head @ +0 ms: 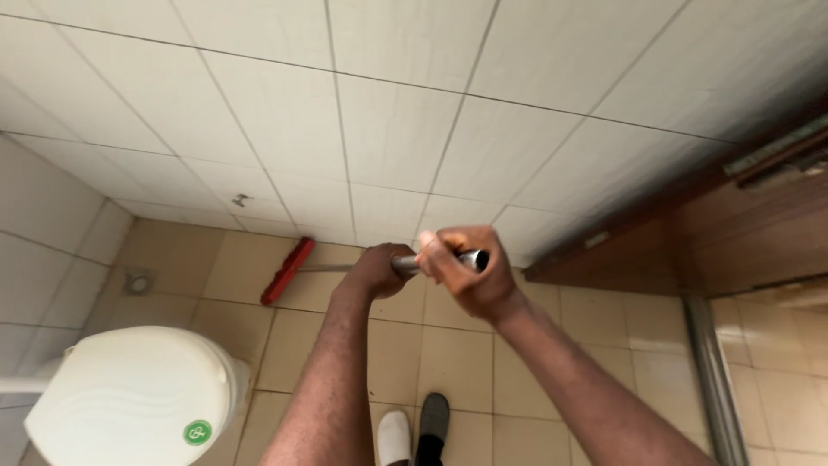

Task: The person is attempting to assemble or fix a mop handle in a bathroom.

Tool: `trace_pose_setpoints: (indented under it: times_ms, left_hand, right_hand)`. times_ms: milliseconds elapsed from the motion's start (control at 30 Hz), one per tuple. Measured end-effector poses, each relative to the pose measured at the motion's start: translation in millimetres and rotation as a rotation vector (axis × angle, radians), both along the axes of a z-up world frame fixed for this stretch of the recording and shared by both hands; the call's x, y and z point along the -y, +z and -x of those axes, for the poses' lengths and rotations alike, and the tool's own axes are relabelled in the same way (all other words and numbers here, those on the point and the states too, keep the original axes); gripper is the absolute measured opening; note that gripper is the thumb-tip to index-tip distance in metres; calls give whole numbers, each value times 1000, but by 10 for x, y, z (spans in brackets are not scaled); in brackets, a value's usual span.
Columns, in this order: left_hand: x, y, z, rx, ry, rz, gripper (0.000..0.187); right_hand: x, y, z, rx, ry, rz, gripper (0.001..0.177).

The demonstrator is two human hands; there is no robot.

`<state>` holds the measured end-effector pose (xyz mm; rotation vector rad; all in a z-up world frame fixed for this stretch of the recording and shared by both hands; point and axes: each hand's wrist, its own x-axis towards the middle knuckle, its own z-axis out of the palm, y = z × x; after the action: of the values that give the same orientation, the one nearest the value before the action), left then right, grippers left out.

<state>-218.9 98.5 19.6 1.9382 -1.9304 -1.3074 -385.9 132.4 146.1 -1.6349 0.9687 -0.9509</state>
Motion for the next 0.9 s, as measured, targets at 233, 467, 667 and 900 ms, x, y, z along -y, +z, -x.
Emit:
trace_pose_setpoints:
  times_ms: [233,467,667,900]
  left_hand:
    - [162,140,647,-168,-91,132,21]
    - [265,592,530,-286,5,412,18]
    - [188,694,-129,-247,52,451,19]
    - [-188,231,-933,35,143,342,12]
  right_hand:
    - [118,476,483,-62,-108,62,52]
    - [234,1058,248,21,-116,56,53]
    - [220,1023,-286,83,1,93,49]
    - [26,222,-800,74,153,104,47]
